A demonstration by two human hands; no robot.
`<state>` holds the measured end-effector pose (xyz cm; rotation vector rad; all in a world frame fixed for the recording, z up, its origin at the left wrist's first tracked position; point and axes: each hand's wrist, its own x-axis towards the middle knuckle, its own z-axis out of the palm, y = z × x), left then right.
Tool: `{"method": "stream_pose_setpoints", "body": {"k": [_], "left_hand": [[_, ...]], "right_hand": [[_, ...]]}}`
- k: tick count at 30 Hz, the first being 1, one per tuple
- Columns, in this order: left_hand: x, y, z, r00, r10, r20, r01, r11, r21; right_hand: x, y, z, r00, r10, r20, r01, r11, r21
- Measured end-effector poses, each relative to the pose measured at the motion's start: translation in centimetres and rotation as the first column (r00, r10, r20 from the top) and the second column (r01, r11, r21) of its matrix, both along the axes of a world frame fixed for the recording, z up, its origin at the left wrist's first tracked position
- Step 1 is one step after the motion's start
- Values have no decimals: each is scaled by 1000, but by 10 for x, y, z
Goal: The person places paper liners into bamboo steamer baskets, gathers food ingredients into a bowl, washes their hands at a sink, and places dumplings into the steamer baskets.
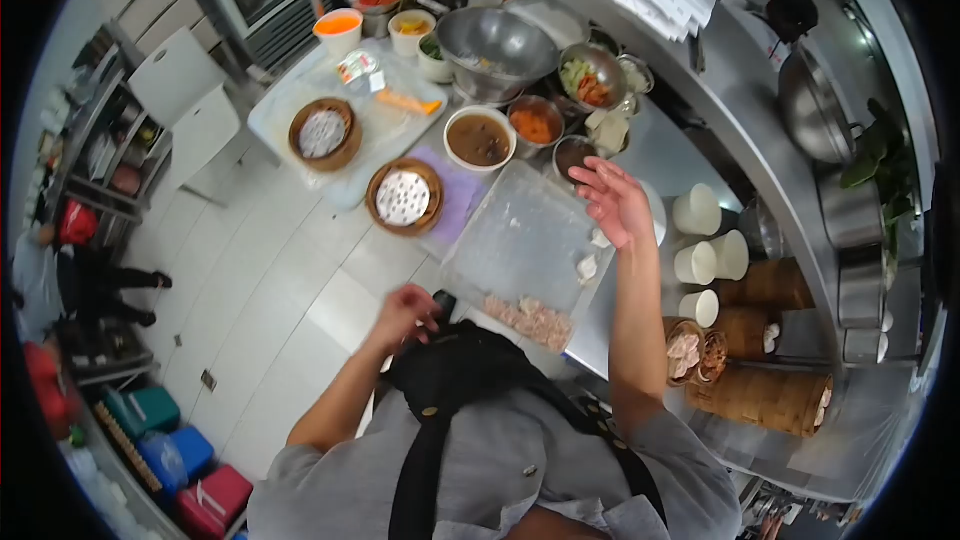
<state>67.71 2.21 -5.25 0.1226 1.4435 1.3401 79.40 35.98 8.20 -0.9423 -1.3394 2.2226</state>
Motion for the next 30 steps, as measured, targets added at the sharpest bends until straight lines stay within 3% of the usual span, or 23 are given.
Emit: {"method": "stream_pose_setpoints", "body": {"k": [2,5,8,10,12,14,15,16,17,18,19,20,21,23,25,27,28,30], "left_hand": [[-14,-17,17,975,180,-132,-177,984,35],[-25,-31,60,901,364,-236,-353,931,92],[-28,-58,53,877,377,-298,-370,925,82],[-32,-81,19,892,272,-360,-296,955,-11],[-40,-124,-63,848,229,-478,-363,908,-209],[-46,-206,-189,627,-24,-779,-478,778,-409],[-46,-233,-181,808,-48,-587,-418,655,-629],[-48,-303,-270,811,-272,-518,-300,567,-767],[-45,-357,-291,907,-223,-356,-186,546,-817],[-27,-381,-279,759,630,-163,-538,466,-703],[-28,-425,-284,644,764,30,-507,456,-732],[-24,-457,-275,687,722,78,-571,604,-557],[-47,-474,-274,545,825,152,-581,502,-640],[-101,-491,-278,394,919,-13,-598,245,-763],[-165,-497,-280,408,913,14,-595,277,-754],[-248,-481,-242,532,836,131,-491,431,-757],[-286,-480,-239,560,804,199,-528,532,-662],[-374,-462,-234,681,666,306,-521,733,-437]], "right_hand": [[-1,-17,-21,978,114,-173,-149,967,-208],[-13,-43,-57,945,176,-275,-265,906,-331],[-37,-79,-83,926,243,-288,-339,870,-359],[-53,-103,-80,931,264,-254,-343,872,-350],[-66,-122,-60,915,338,-220,-397,849,-349],[-78,-128,-48,910,366,-194,-410,863,-295],[-87,-133,-43,903,394,-173,-427,868,-253],[-96,-138,-33,914,372,-164,-402,886,-231],[-106,-143,-28,925,347,-156,-375,901,-219],[-118,-149,-23,922,359,-144,-380,908,-173],[-134,-156,-21,917,375,-133,-391,912,-124],[-150,-164,-22,924,359,-134,-373,922,-106],[-166,-176,-26,920,380,-95,-389,915,-106],[-218,-210,-39,922,384,-59,-388,915,-107],[-272,-234,-46,914,406,-20,-398,885,-241],[-337,-273,-25,875,478,75,-460,870,-180],[-362,-289,-16,851,517,94,-501,853,-148],[-405,-310,-18,844,528,-93,-536,827,-170]]}}
